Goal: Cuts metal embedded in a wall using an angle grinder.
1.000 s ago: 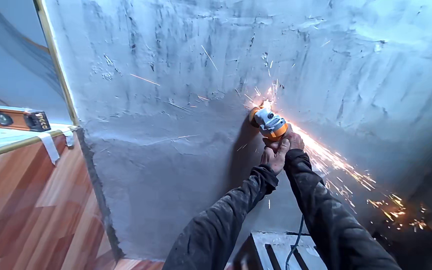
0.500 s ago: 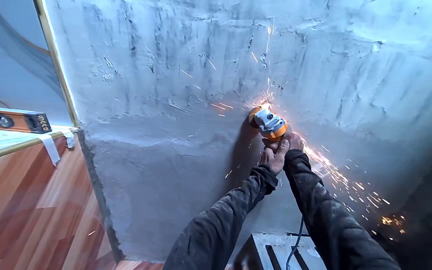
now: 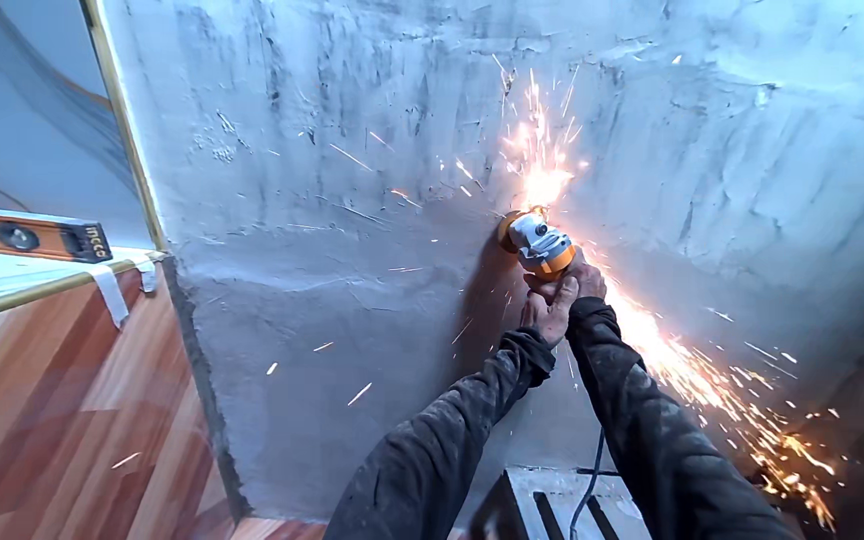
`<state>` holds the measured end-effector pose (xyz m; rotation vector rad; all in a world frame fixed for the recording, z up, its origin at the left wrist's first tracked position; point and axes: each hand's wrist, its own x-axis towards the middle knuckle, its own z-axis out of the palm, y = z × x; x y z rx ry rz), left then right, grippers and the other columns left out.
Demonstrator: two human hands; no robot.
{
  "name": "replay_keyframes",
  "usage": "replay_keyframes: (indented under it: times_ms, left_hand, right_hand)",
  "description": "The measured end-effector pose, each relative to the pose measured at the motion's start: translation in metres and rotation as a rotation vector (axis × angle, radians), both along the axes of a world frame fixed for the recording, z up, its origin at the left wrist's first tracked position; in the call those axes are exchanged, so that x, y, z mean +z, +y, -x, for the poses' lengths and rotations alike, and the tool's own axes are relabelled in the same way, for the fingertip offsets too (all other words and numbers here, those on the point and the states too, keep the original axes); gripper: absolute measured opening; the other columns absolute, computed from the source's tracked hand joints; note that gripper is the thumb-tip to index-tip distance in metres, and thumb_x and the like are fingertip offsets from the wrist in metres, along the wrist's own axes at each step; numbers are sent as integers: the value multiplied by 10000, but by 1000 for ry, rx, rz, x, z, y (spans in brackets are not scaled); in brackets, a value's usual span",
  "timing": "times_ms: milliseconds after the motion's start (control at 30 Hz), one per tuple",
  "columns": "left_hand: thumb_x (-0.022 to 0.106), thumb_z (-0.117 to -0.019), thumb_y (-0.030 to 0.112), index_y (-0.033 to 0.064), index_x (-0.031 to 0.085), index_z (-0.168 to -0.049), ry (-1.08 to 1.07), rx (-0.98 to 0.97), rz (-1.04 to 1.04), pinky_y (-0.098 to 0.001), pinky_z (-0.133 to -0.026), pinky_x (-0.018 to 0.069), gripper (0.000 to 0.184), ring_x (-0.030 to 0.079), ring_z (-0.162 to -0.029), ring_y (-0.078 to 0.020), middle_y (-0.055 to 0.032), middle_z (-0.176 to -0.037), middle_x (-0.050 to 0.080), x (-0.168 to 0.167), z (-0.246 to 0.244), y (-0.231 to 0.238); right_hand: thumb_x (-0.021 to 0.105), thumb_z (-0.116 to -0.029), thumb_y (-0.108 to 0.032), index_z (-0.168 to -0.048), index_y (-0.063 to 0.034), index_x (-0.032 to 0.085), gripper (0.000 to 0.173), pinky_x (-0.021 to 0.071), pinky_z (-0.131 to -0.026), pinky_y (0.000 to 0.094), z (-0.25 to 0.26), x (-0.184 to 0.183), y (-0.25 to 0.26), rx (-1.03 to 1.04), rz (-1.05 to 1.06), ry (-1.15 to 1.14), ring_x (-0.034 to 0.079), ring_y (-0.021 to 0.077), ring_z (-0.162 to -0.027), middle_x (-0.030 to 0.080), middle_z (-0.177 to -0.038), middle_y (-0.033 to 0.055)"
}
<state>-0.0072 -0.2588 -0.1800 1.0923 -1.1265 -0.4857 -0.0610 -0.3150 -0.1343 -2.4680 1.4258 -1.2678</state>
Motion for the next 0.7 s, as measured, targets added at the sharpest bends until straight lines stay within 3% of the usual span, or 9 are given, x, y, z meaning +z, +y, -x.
replay_keyframes:
  times_ms: [133, 200, 233, 300, 367, 500, 533, 600, 700]
  left_hand:
    - [494, -1080, 382, -44, 583, -1326, -46, -15, -26, -470, -1050, 497, 500, 643, -1183, -289, -241, -1241, 663, 3, -2, 3]
    - [452, -1097, 348, -9, 579, -1364, -74, -48, -96, -493, -1044, 484, 464, 624, -1198, -303, -240, -1284, 641, 15, 1, 18]
    - [446, -1098, 350, -1, 578, -1369, -77, -52, -117, -503, -1044, 482, 463, 621, -1202, -310, -242, -1291, 638, 17, 1, 20]
    - [452, -1095, 381, -6, 571, -1372, -68, -43, -127, -507, -1052, 479, 491, 620, -1212, -311, -245, -1293, 636, 15, 1, 18]
    - [501, -1073, 407, -47, 580, -1329, -34, -6, -54, -486, -1060, 486, 527, 636, -1197, -300, -246, -1246, 662, 4, 0, 3]
    - [522, -1066, 404, -66, 590, -1289, -17, 5, -10, -471, -1033, 507, 524, 659, -1148, -288, -238, -1185, 682, -4, 2, -6]
    - [522, -1068, 397, -69, 587, -1290, -17, -4, -21, -469, -1038, 503, 520, 654, -1156, -288, -241, -1192, 678, -5, 4, -5]
    - [534, -1064, 391, -78, 565, -1321, -2, -28, -30, -461, -1061, 492, 535, 643, -1191, -287, -248, -1232, 665, -10, 14, -7]
    - [543, -1064, 364, -81, 522, -1371, 74, -91, -3, -460, -1078, 489, 541, 629, -1220, -288, -257, -1287, 639, -16, 32, -16]
  right_hand:
    - [807, -801, -550, -1379, -54, 549, 805, 499, -944, 640, -2, -3, -6, -6, -16, 4, 665, 419, -1140, 709, -1160, 222]
    - [761, -811, -557, -1389, -58, 568, 788, 455, -1042, 606, -11, -24, -17, -43, 50, -84, 631, 379, -1219, 696, -1225, 204]
    - [734, -850, -511, -1401, -46, 574, 739, 392, -1132, 558, -14, -31, -11, -31, 55, -146, 581, 350, -1300, 664, -1299, 204]
    - [716, -880, -485, -1383, -36, 590, 685, 366, -1167, 512, -11, -31, -5, -8, 37, -144, 556, 323, -1335, 648, -1330, 201]
    - [758, -849, -507, -1339, -22, 616, 704, 433, -1084, 576, -5, -19, -6, 0, 45, -63, 606, 385, -1261, 676, -1264, 235]
    - [765, -828, -548, -1387, -14, 575, 796, 402, -1097, 609, 2, -15, -19, 11, 0, 29, 581, 416, -1280, 652, -1297, 253]
    - [777, -822, -540, -1368, -9, 591, 784, 415, -1077, 620, 6, -15, -20, 17, -3, 36, 594, 422, -1261, 662, -1278, 256]
    - [819, -775, -534, -1289, -17, 622, 755, 499, -931, 642, 18, -10, -19, -1, 17, 55, 672, 427, -1116, 714, -1135, 241]
    - [829, -784, -468, -1334, -14, 576, 756, 513, -895, 643, 37, -3, -12, -18, 13, 88, 684, 441, -1077, 715, -1093, 256]
